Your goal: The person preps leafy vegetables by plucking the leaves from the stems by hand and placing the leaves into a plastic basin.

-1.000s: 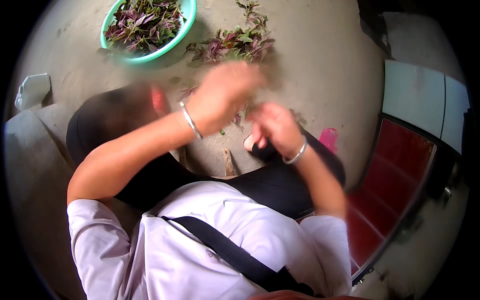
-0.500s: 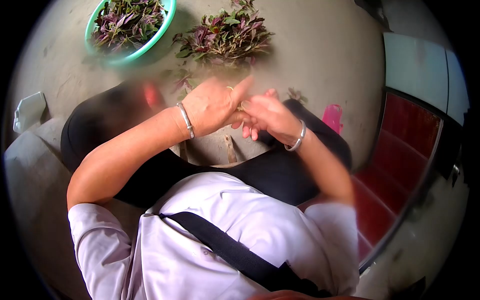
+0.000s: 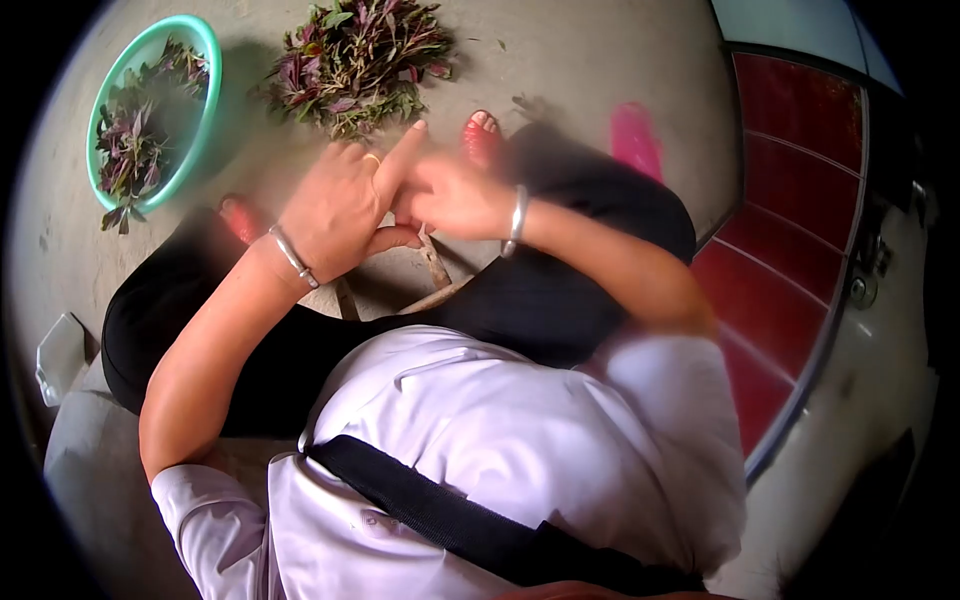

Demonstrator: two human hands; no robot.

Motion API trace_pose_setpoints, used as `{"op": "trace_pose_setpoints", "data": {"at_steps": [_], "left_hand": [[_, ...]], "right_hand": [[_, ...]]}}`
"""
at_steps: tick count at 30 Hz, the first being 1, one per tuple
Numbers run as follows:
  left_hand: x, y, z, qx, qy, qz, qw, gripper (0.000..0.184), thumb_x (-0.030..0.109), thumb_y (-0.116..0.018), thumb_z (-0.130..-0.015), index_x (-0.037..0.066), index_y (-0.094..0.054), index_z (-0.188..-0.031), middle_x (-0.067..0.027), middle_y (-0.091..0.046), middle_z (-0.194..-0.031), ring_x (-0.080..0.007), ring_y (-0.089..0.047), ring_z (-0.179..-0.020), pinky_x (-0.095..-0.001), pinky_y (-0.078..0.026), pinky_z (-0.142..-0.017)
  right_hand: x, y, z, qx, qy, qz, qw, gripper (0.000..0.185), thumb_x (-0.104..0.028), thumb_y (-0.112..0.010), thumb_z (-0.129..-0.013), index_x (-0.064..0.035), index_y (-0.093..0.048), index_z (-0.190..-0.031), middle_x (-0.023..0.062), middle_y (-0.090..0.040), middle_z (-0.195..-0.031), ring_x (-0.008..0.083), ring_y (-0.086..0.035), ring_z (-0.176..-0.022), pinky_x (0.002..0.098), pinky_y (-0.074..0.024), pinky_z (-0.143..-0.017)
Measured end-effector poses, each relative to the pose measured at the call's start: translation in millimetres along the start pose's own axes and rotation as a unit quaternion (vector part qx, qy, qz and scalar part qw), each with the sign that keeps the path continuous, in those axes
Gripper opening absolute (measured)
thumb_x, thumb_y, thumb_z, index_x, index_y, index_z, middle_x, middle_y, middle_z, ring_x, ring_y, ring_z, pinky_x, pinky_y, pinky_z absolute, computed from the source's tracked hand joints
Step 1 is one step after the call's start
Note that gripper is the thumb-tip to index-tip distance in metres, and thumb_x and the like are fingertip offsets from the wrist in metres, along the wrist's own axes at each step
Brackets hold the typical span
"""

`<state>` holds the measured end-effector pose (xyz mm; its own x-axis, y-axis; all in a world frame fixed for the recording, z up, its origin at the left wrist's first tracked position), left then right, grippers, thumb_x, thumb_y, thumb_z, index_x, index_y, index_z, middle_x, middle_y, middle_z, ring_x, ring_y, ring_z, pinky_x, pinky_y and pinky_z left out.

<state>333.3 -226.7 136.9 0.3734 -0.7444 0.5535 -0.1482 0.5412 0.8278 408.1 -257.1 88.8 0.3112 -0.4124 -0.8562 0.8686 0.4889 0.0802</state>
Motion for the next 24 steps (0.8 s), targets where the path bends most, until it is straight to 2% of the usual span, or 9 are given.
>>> {"op": "trace_pose_setpoints", "data": {"at_steps": [3,7,10,12,14,16,18,20,24], "left_hand": [[1.9,18.0,-3.7,0.103,-0.013,-0.030,0.994,0.091,0.034,-0.070,-0.063,0.004,-0.022,-0.134,-0.0181,-0.041,-0.120,-0.0340,-0.039,-0.112,-0.0462,-0.022,-0.103],[-18.5,31.0,2.1,0.161,0.056,-0.036,0.985,0.075,0.027,-0.063,-0.075,0.006,-0.023,-0.134,-0.0194,-0.047,-0.114,-0.0344,-0.044,-0.107,-0.0430,-0.029,-0.099],[-37.6,11.4,9.4,0.073,0.143,0.013,0.987,0.072,0.025,-0.063,-0.076,0.007,-0.024,-0.134,-0.0191,-0.049,-0.111,-0.0344,-0.045,-0.106,-0.0435,-0.031,-0.097],[-33.9,3.6,11.9,0.040,0.117,-0.004,0.992,0.070,0.022,-0.062,-0.076,0.007,-0.024,-0.134,-0.0184,-0.049,-0.110,-0.0332,-0.046,-0.104,-0.0426,-0.030,-0.099],[-22.5,0.8,13.7,-0.008,0.111,-0.009,0.994,0.070,0.021,-0.062,-0.076,0.007,-0.024,-0.134,-0.0183,-0.048,-0.111,-0.0328,-0.046,-0.103,-0.0420,-0.029,-0.099],[-15.3,-4.1,16.7,-0.044,0.098,-0.030,0.994,0.068,0.023,-0.061,-0.077,0.007,-0.026,-0.133,-0.0172,-0.049,-0.111,-0.0314,-0.045,-0.105,-0.0411,-0.026,-0.101],[-14.4,-11.0,22.2,-0.071,0.084,-0.046,0.993,0.065,0.026,-0.059,-0.078,0.007,-0.028,-0.132,-0.0168,-0.050,-0.109,-0.0309,-0.044,-0.107,-0.0409,-0.025,-0.102],[-11.5,-19.0,30.7,-0.099,0.064,-0.090,0.989,0.056,0.030,-0.054,-0.081,0.002,-0.038,-0.127,-0.0150,-0.054,-0.100,-0.0287,-0.046,-0.102,-0.0381,-0.029,-0.097],[-10.8,-34.4,44.3,-0.162,0.045,-0.098,0.981,0.053,0.032,-0.054,-0.080,0.001,-0.044,-0.121,-0.0087,-0.055,-0.089,-0.0218,-0.048,-0.088,-0.0313,-0.035,-0.083]], "right_hand": [[7.9,37.1,9.6,0.097,-0.053,-0.076,0.991,0.022,-0.006,-0.048,-0.082,0.0010,-0.054,-0.102,0.0091,-0.060,-0.071,0.0145,-0.058,-0.058,0.0258,-0.0501,-0.054],[70.4,138.0,25.8,0.304,-0.089,-0.038,0.948,0.025,-0.012,-0.046,-0.088,-0.0011,-0.049,-0.110,0.0069,-0.058,-0.070,0.0123,-0.057,-0.056,0.0234,-0.0480,-0.048],[128.6,198.8,46.1,0.382,-0.165,-0.022,0.909,0.026,-0.012,-0.044,-0.088,-0.0026,-0.047,-0.112,0.0073,-0.058,-0.072,0.0115,-0.057,-0.055,0.0230,-0.0467,-0.046],[169.7,226.1,59.1,0.427,-0.198,-0.035,0.882,0.030,-0.012,-0.044,-0.087,-0.0031,-0.046,-0.115,0.0078,-0.058,-0.073,0.0113,-0.055,-0.051,0.0222,-0.0447,-0.042],[280.4,275.6,63.5,0.371,-0.256,-0.084,0.889,0.036,-0.016,-0.047,-0.083,-0.0052,-0.046,-0.118,0.0145,-0.061,-0.085,0.0195,-0.062,-0.067,0.0296,-0.0504,-0.056],[335.4,303.1,79.0,0.292,-0.343,0.316,0.835,0.041,-0.019,-0.049,-0.081,-0.0072,-0.045,-0.120,0.0180,-0.059,-0.096,0.0254,-0.060,-0.085,0.0344,-0.0489,-0.070],[329.3,303.0,62.1,0.227,-0.380,0.500,0.744,0.044,-0.022,-0.051,-0.079,-0.0084,-0.046,-0.120,0.0193,-0.057,-0.106,0.0293,-0.055,-0.100,0.0366,-0.0451,-0.082],[286.8,274.4,53.6,0.209,-0.419,0.498,0.730,0.046,-0.024,-0.053,-0.077,-0.0089,-0.047,-0.120,0.0185,-0.053,-0.115,0.0311,-0.047,-0.112,0.0364,-0.0392,-0.092],[190.9,200.8,-35.4,0.217,-0.168,0.455,0.847,0.026,-0.025,-0.053,-0.077,-0.0132,-0.061,-0.099,0.0148,-0.060,-0.100,0.0305,-0.056,-0.094,0.0370,-0.0446,-0.082]]}}
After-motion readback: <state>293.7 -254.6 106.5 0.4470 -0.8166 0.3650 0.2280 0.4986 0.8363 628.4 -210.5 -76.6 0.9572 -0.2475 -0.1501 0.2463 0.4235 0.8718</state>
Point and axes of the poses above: each hand's wrist, its own z-axis away from the middle knuckle, its own y-axis out of the back of the hand, x = y × z, the point moved 7 cm from there along -z, towards the middle knuckle
